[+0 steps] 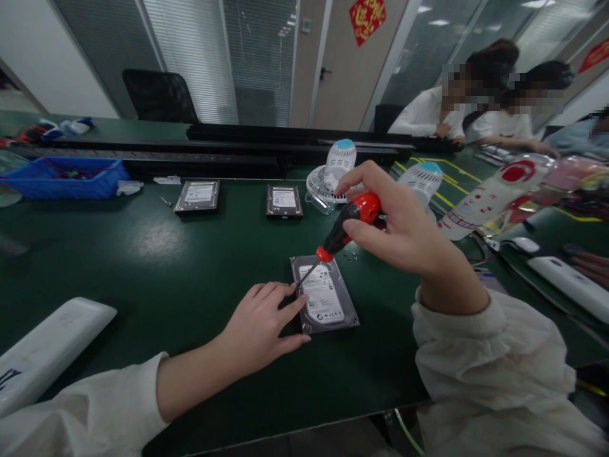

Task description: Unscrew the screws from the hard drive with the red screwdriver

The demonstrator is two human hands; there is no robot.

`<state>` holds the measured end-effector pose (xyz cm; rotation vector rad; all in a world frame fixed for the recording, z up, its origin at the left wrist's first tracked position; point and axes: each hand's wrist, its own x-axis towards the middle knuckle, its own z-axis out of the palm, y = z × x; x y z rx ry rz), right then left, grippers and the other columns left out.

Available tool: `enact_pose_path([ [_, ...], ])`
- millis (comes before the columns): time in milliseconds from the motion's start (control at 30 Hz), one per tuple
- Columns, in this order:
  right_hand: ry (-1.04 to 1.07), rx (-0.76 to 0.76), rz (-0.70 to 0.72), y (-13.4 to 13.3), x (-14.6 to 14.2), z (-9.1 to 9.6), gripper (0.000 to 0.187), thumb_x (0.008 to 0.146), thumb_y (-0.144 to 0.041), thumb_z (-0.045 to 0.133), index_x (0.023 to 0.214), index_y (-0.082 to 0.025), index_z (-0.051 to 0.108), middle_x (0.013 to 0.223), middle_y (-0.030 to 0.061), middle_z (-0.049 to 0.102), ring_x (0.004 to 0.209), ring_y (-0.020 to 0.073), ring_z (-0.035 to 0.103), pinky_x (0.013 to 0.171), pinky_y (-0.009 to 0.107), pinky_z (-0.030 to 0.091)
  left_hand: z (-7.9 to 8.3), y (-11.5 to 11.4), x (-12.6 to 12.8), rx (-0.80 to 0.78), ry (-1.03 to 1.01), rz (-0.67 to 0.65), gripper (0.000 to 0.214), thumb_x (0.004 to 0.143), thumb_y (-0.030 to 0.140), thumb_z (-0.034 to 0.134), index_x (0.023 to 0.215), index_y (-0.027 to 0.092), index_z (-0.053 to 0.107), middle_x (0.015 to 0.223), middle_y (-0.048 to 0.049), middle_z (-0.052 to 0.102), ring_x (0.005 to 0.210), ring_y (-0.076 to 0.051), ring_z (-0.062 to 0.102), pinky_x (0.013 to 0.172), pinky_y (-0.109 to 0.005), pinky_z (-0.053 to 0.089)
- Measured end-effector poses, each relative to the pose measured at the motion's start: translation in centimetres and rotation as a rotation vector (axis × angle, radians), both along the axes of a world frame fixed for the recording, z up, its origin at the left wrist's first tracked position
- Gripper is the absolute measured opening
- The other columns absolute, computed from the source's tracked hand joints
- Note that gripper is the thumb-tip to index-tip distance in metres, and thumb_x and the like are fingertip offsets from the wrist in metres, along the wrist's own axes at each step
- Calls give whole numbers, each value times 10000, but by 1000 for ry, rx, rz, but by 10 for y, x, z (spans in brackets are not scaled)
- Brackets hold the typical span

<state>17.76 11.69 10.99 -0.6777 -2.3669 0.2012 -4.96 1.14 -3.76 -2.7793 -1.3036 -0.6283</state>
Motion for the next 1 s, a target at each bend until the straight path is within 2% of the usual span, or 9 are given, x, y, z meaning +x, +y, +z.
enact_pose_path([
  [100, -14, 18, 11, -1, 0, 1, 213, 864, -268, 548, 1066, -203, 524, 736, -46, 486, 586, 100, 421, 577, 289, 330, 0, 1, 0, -5, 4, 3, 610, 886, 468, 811, 1373, 126, 675, 1292, -215, 696, 1173, -387, 664, 906, -551, 585],
  [167, -13, 31, -27, -1, -1, 1, 169, 916, -343, 573, 1003, -206, 528, 709, -54, 469, 563, 87, 394, 569, 285, 310, 1, 1, 0, -11, 7, 6, 616, 882, 466, 816, 1376, 130, 673, 1299, -214, 694, 1181, -386, 660, 909, -547, 584],
  [233, -7, 31, -64, -2, -2, 1, 208, 928, -389, 619, 969, -206, 527, 679, -62, 453, 545, 78, 377, 560, 282, 298, 1, 0, 0, -16, 9, 7, 615, 881, 463, 817, 1378, 131, 672, 1304, -214, 692, 1188, -386, 657, 909, -544, 585],
  [433, 3, 12, -4, -4, -2, 2, 213, 867, -283, 578, 1053, -208, 506, 832, -11, 558, 661, 124, 495, 597, 300, 367, 2, 0, 0, -13, 2, 6, 595, 889, 466, 808, 1366, 135, 679, 1293, -208, 699, 1177, -379, 662, 910, -545, 586],
  [600, 0, 15, -55, -4, -2, 2, 184, 936, -373, 597, 954, -202, 532, 690, -57, 480, 551, 83, 411, 579, 292, 322, 0, 0, 0, -11, 11, 4, 608, 882, 469, 815, 1370, 133, 676, 1302, -214, 694, 1175, -388, 664, 902, -554, 588],
  [733, 14, -3, -10, -4, -2, 2, 225, 852, -283, 607, 1035, -212, 498, 830, -23, 543, 632, 108, 468, 605, 300, 360, 0, 0, -1, -4, 5, 1, 613, 871, 462, 827, 1363, 128, 681, 1294, -216, 697, 1170, -391, 667, 905, -559, 589],
  [800, 26, -16, 22, -4, -1, 2, 227, 878, -318, 564, 1067, -214, 495, 866, -7, 547, 675, 126, 494, 623, 311, 370, 0, 0, 0, 0, 6, 2, 608, 874, 462, 823, 1362, 128, 682, 1294, -217, 698, 1170, -394, 668, 903, -563, 589],
  [900, 29, -18, -26, -3, -2, 1, 205, 972, -406, 514, 1025, -209, 524, 792, -24, 517, 630, 112, 458, 604, 306, 337, 1, 0, 0, -2, 16, 4, 599, 882, 464, 815, 1360, 128, 683, 1290, -217, 700, 1169, -394, 668, 894, -561, 591],
  [1000, 38, -9, -86, -2, -2, 0, 202, 954, -390, 601, 1008, -214, 517, 764, -44, 494, 600, 93, 419, 599, 297, 331, 1, 0, 0, -3, 15, 8, 593, 889, 468, 807, 1362, 132, 682, 1290, -212, 701, 1170, -386, 667, 895, -551, 591],
])
